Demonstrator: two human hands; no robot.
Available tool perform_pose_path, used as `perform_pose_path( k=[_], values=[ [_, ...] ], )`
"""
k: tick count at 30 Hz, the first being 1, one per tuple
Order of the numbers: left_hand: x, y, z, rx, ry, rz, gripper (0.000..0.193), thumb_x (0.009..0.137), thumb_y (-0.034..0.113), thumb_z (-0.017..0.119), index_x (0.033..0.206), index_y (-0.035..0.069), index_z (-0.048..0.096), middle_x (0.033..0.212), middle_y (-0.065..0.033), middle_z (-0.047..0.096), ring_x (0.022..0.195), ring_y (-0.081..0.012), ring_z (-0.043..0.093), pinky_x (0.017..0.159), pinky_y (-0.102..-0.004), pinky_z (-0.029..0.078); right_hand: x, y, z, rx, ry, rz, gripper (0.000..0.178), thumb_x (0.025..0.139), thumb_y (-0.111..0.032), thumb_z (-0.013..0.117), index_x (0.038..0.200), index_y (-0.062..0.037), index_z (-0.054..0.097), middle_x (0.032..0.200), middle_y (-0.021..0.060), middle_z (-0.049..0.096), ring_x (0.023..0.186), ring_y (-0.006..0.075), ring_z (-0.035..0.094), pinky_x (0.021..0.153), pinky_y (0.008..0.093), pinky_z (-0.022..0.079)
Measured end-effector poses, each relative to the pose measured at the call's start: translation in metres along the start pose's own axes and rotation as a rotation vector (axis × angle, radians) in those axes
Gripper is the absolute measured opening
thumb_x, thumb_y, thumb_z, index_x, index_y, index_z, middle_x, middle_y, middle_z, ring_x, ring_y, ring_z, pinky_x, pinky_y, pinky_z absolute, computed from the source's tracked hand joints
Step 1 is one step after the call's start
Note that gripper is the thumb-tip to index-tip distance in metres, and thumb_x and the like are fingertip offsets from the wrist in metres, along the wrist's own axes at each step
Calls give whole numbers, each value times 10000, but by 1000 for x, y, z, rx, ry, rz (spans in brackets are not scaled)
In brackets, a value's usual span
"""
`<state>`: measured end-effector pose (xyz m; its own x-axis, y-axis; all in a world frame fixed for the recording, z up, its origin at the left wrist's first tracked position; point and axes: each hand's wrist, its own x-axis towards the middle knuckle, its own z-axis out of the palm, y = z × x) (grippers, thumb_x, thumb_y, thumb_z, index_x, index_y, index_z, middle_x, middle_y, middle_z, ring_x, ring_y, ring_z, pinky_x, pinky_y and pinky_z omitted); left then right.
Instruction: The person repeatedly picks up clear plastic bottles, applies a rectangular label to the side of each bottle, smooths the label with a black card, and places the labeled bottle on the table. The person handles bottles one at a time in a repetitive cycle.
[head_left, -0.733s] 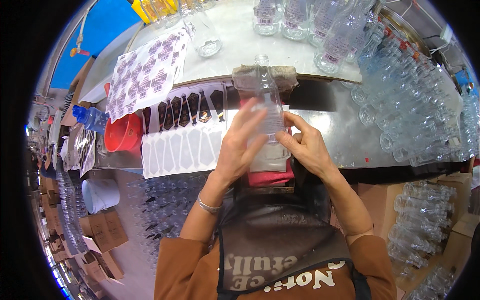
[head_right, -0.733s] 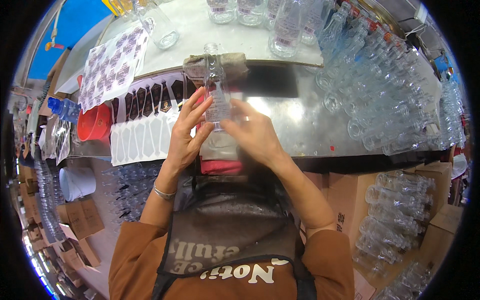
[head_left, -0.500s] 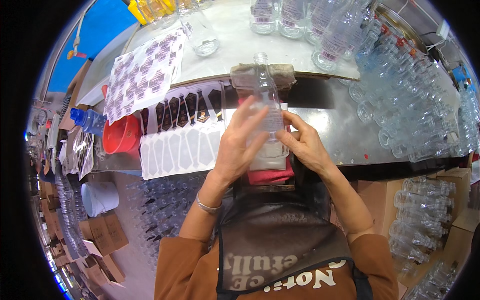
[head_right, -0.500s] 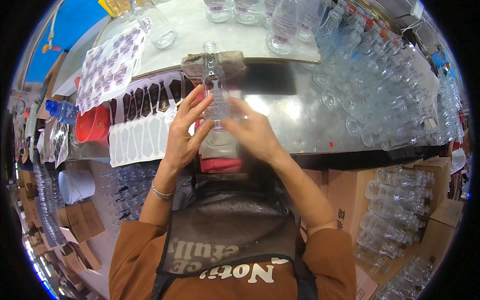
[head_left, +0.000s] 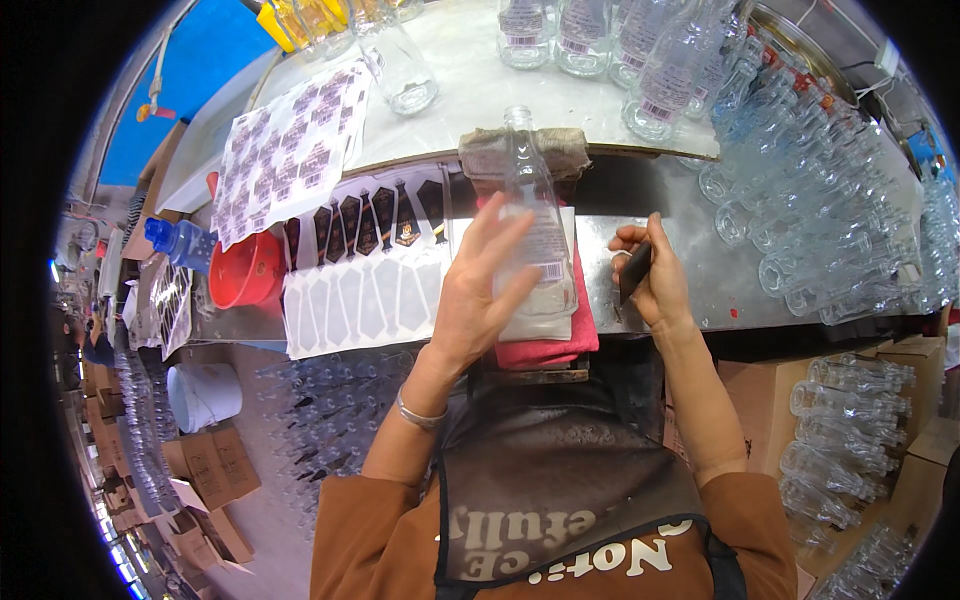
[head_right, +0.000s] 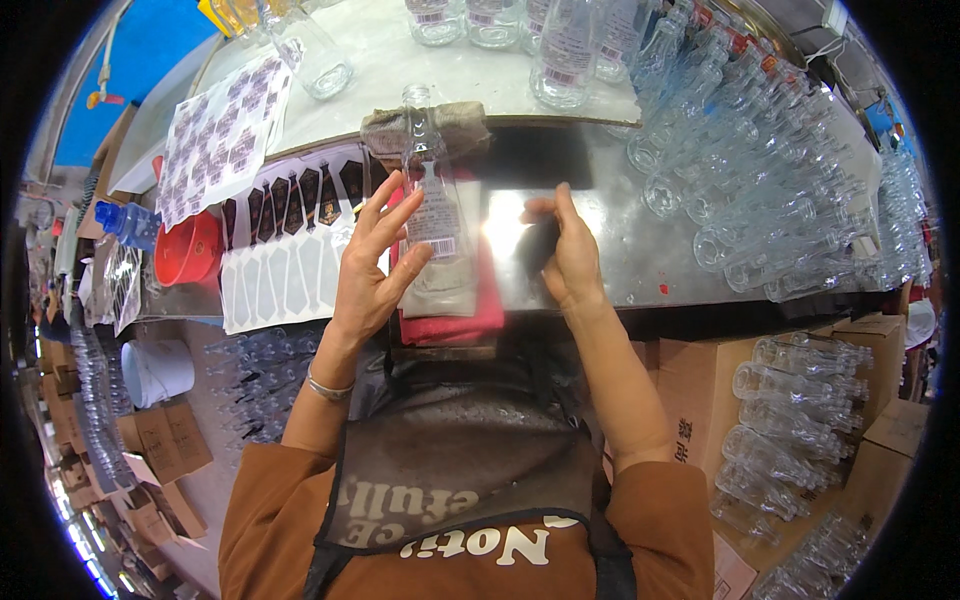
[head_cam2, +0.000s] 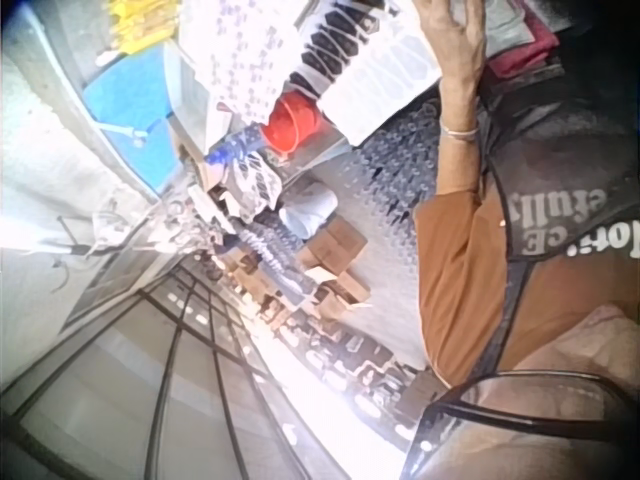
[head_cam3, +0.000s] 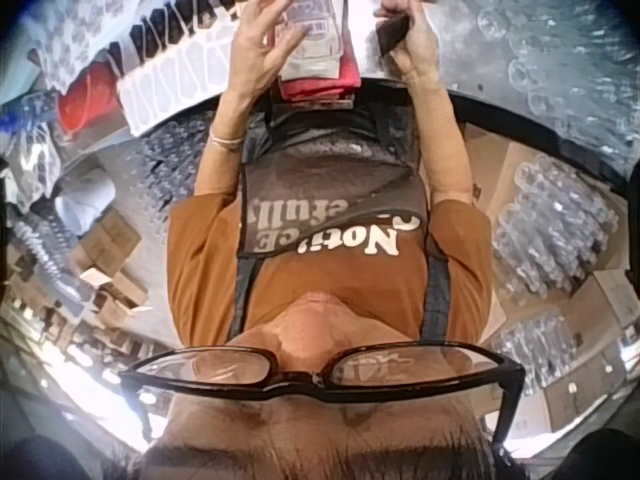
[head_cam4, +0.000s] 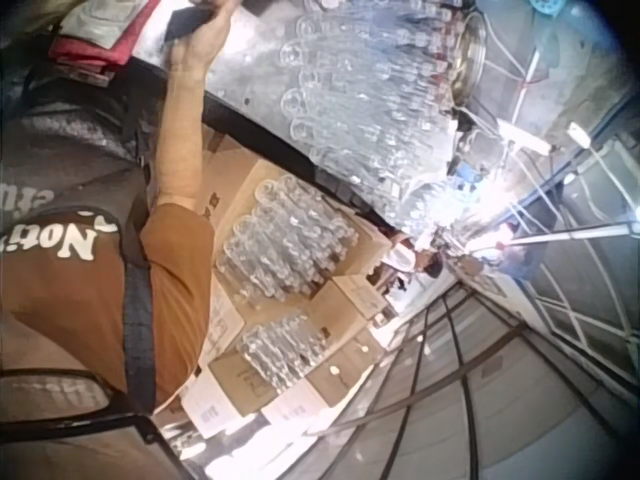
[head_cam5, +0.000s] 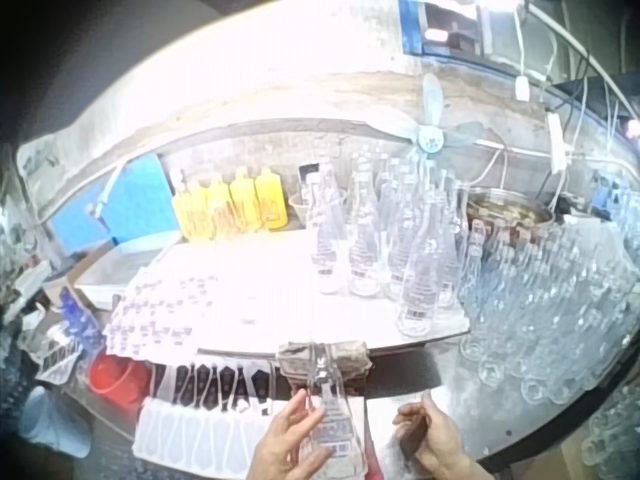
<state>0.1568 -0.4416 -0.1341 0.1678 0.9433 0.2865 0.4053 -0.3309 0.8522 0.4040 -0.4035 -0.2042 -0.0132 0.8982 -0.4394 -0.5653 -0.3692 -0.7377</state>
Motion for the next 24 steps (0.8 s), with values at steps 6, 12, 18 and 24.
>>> perform_pose_path(
  k=[6,12,18,24],
  values=[
    [0,-1,1,33,-1,10,539,892,142,737,1405,69,591,1544,-237,421,1345,-379,513,1112,-430,414,-22,-2,11,0,-67,-46,284,1028,-306,575,1107,-40,630,960,34,680,759,142,651,613,302,543],
    [1,0,-1,56,-3,17,542,888,147,739,1403,66,590,1541,-235,426,1341,-382,517,1110,-436,416,-28,-20,22,-156,-329,-223,383,918,1,618,1290,16,528,1178,83,629,1044,127,614,899,267,512],
    [1,0,0,42,-4,4,539,889,142,741,1401,64,592,1540,-237,426,1343,-381,515,1110,-437,418,-33,-45,49,-647,-520,-457,360,930,-26,643,1290,-26,628,1137,21,642,1019,86,592,924,247,488],
    [-1,-5,-3,58,-25,1,594,907,157,739,1468,138,546,1586,-147,397,1400,-308,471,1027,-428,510,-2,-61,73,-823,-377,-777,344,932,-19,625,1275,-6,655,1180,42,676,1065,108,604,930,251,485]
  ],
)
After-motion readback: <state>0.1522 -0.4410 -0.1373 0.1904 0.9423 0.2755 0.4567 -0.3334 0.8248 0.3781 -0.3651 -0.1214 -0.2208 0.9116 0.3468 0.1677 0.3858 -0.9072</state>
